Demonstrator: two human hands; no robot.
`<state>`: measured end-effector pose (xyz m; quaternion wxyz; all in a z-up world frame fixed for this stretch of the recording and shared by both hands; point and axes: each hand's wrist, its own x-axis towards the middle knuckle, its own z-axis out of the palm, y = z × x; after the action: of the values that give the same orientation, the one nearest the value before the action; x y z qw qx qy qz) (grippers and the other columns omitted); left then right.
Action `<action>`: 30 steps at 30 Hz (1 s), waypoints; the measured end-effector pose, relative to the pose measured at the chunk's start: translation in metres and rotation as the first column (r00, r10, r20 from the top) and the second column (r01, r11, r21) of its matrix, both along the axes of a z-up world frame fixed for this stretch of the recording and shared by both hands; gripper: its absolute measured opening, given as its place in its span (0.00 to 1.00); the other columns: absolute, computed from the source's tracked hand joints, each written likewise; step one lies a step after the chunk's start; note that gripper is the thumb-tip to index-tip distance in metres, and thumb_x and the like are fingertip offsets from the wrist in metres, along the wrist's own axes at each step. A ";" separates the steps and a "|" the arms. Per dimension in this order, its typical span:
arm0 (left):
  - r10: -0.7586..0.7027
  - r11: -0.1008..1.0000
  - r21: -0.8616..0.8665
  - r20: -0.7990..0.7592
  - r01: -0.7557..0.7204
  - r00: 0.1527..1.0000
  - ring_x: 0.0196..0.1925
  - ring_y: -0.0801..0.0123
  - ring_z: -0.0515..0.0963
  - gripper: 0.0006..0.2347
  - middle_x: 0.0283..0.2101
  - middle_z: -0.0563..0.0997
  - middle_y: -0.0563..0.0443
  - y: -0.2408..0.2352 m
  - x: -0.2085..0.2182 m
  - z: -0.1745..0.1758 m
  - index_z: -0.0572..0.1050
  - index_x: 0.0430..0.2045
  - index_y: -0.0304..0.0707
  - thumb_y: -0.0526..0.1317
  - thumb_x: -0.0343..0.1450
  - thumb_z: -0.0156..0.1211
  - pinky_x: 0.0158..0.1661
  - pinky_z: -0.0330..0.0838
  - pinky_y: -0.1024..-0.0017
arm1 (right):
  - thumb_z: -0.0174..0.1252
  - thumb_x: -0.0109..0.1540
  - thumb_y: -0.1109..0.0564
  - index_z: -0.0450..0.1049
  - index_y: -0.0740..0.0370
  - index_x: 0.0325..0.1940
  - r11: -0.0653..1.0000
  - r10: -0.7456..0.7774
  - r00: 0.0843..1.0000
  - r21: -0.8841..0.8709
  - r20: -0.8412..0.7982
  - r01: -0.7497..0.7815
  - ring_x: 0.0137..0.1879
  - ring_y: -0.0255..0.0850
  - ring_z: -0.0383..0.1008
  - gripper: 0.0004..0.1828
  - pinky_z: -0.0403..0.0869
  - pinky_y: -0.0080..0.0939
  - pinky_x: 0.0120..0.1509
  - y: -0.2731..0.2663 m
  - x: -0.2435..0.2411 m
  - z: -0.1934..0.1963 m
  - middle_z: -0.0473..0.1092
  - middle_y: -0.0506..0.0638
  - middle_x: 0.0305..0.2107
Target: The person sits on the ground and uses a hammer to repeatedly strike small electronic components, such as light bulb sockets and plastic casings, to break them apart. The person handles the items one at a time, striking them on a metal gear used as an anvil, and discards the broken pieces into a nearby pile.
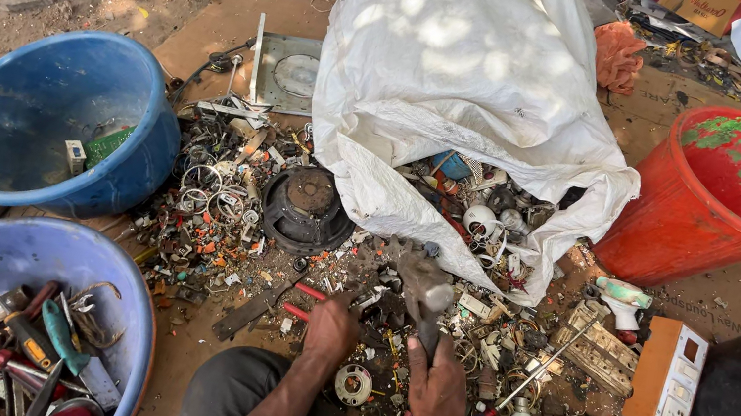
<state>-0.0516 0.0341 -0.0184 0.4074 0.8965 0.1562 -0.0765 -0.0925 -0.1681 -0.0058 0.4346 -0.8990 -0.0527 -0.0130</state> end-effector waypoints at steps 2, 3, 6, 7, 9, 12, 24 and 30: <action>-0.050 0.995 0.083 0.034 0.047 0.998 0.23 0.61 0.83 0.17 0.35 0.84 0.31 -0.004 -0.003 -0.006 0.75 0.56 0.31 0.27 0.72 0.50 0.20 0.77 0.68 | 0.42 0.69 0.37 0.68 0.64 0.44 0.973 -0.041 0.977 -0.230 -0.208 -0.009 0.15 0.36 0.64 0.27 0.68 0.42 0.15 0.002 0.003 0.004 0.65 0.44 0.15; -0.056 0.994 0.097 0.142 0.042 0.988 0.27 0.56 0.84 0.17 0.38 0.83 0.29 -0.007 -0.005 -0.007 0.76 0.54 0.30 0.27 0.70 0.53 0.23 0.79 0.64 | 0.41 0.69 0.36 0.68 0.64 0.45 0.958 -0.028 0.966 -0.282 -0.258 -0.048 0.15 0.36 0.65 0.27 0.68 0.43 0.16 0.001 0.005 0.006 0.65 0.45 0.15; -0.103 0.986 0.156 0.270 0.062 0.957 0.35 0.45 0.85 0.15 0.44 0.82 0.25 -0.005 -0.008 -0.008 0.78 0.48 0.26 0.27 0.67 0.58 0.31 0.83 0.58 | 0.42 0.69 0.36 0.68 0.65 0.48 0.932 -0.023 0.952 -0.352 -0.304 -0.090 0.17 0.39 0.68 0.28 0.70 0.45 0.19 0.003 0.005 0.016 0.67 0.47 0.15; -0.124 0.980 0.178 0.183 0.091 0.975 0.37 0.45 0.85 0.13 0.44 0.82 0.26 -0.003 -0.007 -0.006 0.78 0.47 0.26 0.28 0.69 0.57 0.33 0.84 0.58 | 0.44 0.68 0.36 0.68 0.66 0.49 0.942 -0.035 0.967 -0.332 -0.253 -0.052 0.17 0.41 0.70 0.29 0.69 0.46 0.20 0.004 0.003 0.020 0.68 0.48 0.15; -0.133 0.977 0.183 0.140 0.107 0.981 0.38 0.43 0.85 0.13 0.45 0.81 0.26 -0.004 -0.008 -0.009 0.76 0.49 0.24 0.27 0.70 0.55 0.35 0.84 0.56 | 0.47 0.67 0.37 0.70 0.67 0.47 0.972 -0.013 0.998 -0.236 -0.057 -0.001 0.17 0.41 0.73 0.28 0.70 0.45 0.20 0.000 -0.006 0.026 0.69 0.50 0.15; -0.138 0.979 0.178 0.200 0.103 0.970 0.38 0.40 0.85 0.16 0.45 0.80 0.22 -0.003 -0.006 -0.015 0.75 0.52 0.23 0.24 0.68 0.54 0.34 0.84 0.54 | 0.48 0.69 0.39 0.71 0.69 0.45 1.000 0.006 0.960 -0.012 0.280 -0.003 0.18 0.39 0.74 0.26 0.71 0.42 0.19 0.001 -0.018 0.024 0.70 0.50 0.16; -0.109 0.987 0.136 0.139 0.090 0.984 0.39 0.40 0.85 0.16 0.46 0.79 0.23 -0.002 -0.006 -0.018 0.75 0.51 0.25 0.24 0.68 0.54 0.34 0.85 0.57 | 0.48 0.69 0.42 0.69 0.67 0.43 0.997 -0.053 0.998 -0.056 0.022 0.055 0.14 0.36 0.66 0.23 0.66 0.40 0.17 -0.007 -0.007 0.012 0.68 0.49 0.13; -0.093 0.992 0.095 0.125 0.081 0.988 0.37 0.42 0.85 0.17 0.46 0.79 0.21 -0.002 -0.001 -0.014 0.74 0.54 0.26 0.24 0.71 0.48 0.30 0.86 0.59 | 0.47 0.71 0.45 0.68 0.65 0.43 0.995 0.059 0.979 -0.089 0.194 -0.043 0.15 0.36 0.66 0.19 0.66 0.39 0.13 0.001 -0.003 -0.006 0.66 0.48 0.16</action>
<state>-0.0528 0.0322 -0.0327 0.3721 0.9230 0.0936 -0.0287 -0.0953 -0.1670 -0.0115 0.3893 -0.9091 -0.1187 -0.0881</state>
